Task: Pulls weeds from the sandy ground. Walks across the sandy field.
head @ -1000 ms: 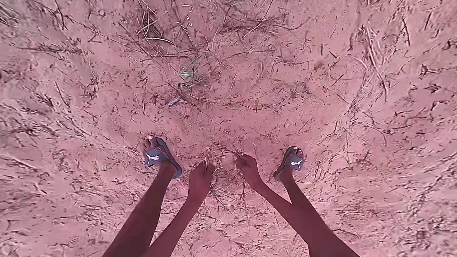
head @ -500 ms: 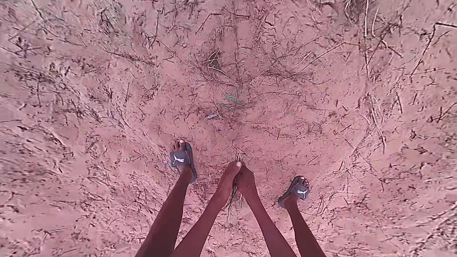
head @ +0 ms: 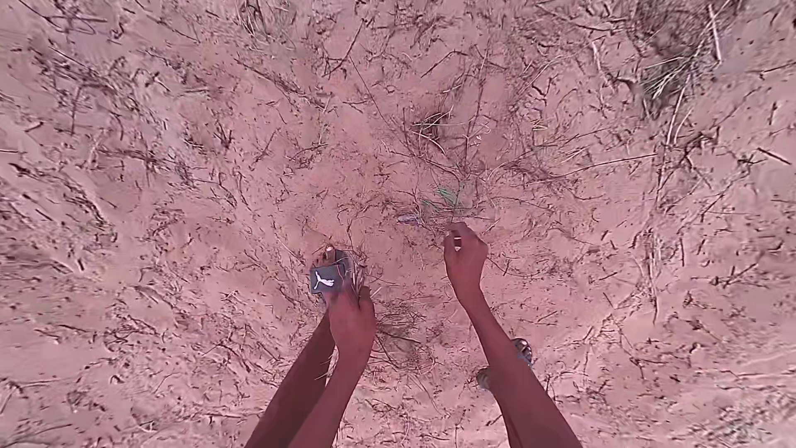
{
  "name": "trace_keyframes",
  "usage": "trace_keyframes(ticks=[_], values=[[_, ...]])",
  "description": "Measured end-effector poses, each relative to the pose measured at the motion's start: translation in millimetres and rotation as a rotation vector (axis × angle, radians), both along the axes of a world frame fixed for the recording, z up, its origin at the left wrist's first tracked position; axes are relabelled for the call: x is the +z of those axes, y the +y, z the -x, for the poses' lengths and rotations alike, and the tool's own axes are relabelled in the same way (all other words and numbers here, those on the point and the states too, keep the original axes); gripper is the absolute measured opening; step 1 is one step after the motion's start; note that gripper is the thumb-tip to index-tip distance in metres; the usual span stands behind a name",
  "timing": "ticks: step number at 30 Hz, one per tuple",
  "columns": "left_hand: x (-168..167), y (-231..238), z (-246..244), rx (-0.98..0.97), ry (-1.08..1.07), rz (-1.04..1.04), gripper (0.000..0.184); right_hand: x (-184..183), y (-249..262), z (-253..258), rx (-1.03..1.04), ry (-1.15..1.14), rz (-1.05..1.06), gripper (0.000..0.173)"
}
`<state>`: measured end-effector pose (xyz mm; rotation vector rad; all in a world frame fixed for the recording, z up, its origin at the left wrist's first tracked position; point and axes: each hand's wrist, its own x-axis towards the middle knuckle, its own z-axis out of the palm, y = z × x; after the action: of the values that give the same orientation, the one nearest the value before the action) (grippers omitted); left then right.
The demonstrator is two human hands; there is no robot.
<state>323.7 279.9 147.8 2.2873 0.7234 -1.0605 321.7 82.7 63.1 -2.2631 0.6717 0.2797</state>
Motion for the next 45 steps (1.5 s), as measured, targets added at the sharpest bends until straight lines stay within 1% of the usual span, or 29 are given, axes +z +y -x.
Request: trace_keyframes(ticks=[1, 3, 4, 5, 6, 8, 9, 11, 13, 14, 16, 19, 22, 24, 27, 29, 30, 31, 33, 34, 35, 36, 37, 39, 41, 42, 43, 44, 45], values=[[2, 4, -4, -0.110, 0.103, 0.020, 0.036, -32, -7, -18, 0.125, 0.076, 0.107, 0.025], [13, -6, -17, -0.340, 0.379, 0.083, 0.034, -88, -14, -51, 0.454, 0.267, 0.222, 0.033], [22, -16, -25, -0.446, 0.480, 0.121, 0.034, -113, -15, -64, 0.585, 0.295, 0.279, 0.043], [31, -26, -31, -0.538, 0.542, 0.164, 0.033, -133, -16, -76, 0.644, 0.312, 0.314, 0.055], [38, -33, -34, -0.606, 0.570, 0.214, 0.031, -146, -15, -86, 0.632, 0.349, 0.329, 0.067], [48, -38, -37, -0.684, 0.593, 0.294, 0.030, -161, -14, -97, 0.542, 0.449, 0.357, 0.078], [50, -37, -41, -0.712, 0.604, 0.304, 0.030, -167, -13, -100, 0.490, 0.467, 0.364, 0.078], [50, -31, -50, -0.753, 0.586, 0.279, 0.031, -173, -9, -102, 0.407, 0.524, 0.364, 0.071], [52, -28, -53, -0.754, 0.497, 0.254, 0.030, -166, -12, -94, 0.376, 0.649, 0.318, 0.062], [52, -28, -56, -0.745, 0.440, 0.237, 0.029, -164, -12, -95, 0.378, 0.680, 0.282, 0.055], [50, -29, -59, -0.734, 0.366, 0.191, 0.028, -159, -6, -97, 0.424, 0.698, 0.202, 0.046], [48, -37, -56, -0.765, 0.507, 0.161, 0.030, -149, 21, -82, 0.444, 0.644, 0.084, 0.041], [42, -47, -46, -0.802, 0.585, 0.139, 0.031, -140, 34, -85, 0.411, 0.612, 0.006, 0.042], [39, -48, -41, -0.815, 0.604, 0.116, 0.032, -138, 27, -87, 0.463, 0.556, -0.034, 0.034], [37, -52, -33, -0.809, 0.610, 0.105, 0.034, -128, 3, -87, 0.578, 0.492, -0.125, 0.033], [35, -53, -30, -0.800, 0.596, 0.094, 0.035, -105, 1, -86, 0.705, 0.470, -0.214, 0.034], [33, -51, -31, -0.807, 0.586, 0.082, 0.035, -89, 12, -77, 0.795, 0.432, -0.280, 0.033], [33, -50, -31, -0.817, 0.587, 0.079, 0.035, -70, 27, -54, 0.887, 0.392, -0.360, 0.030], [37, -54, -29, -0.825, 0.587, 0.110, 0.036, -22, 43, 14, 0.978, 0.522, -0.452, 0.026], [40, -53, -29, -0.837, 0.600, 0.118, 0.038, -4, 45, 50, 0.911, 0.676, -0.449, 0.029], [40, -54, -31, -0.850, 0.619, 0.121, 0.036, 5, 39, 79, 0.802, 0.793, -0.419, 0.035], [39, -54, -33, -0.854, 0.629, 0.114, 0.034, 3, 28, 106, 0.660, 0.841, -0.374, 0.034], [38, -54, -32, -0.843, 0.634, 0.105, 0.033, -3, 17, 135, 0.457, 0.806, -0.340, 0.030], [32, -53, -27, -0.754, 0.594, 0.099, 0.033, -7, -2, 182, -0.125, 0.623, -0.378, 0.022], [25, -49, -14, -0.559, 0.474, 0.148, 0.032, 10, -12, 194, -0.708, 0.456, -0.643, 0.017], [17, -47, -7, -0.435, 0.388, 0.198, 0.030, 19, -17, 190, -0.875, 0.374, -0.803, 0.017], [10, -45, 4, -0.341, 0.324, 0.239, 0.029, 27, -20, 189, -0.961, 0.324, -0.939, 0.018], [4, -45, 9, -0.287, 0.279, 0.262, 0.028, 32, -22, 184, -0.970, 0.320, -1.024, 0.019], [0, -45, 13, -0.262, 0.262, 0.275, 0.028, 35, -24, 180, -0.923, 0.365, -1.072, 0.021]])
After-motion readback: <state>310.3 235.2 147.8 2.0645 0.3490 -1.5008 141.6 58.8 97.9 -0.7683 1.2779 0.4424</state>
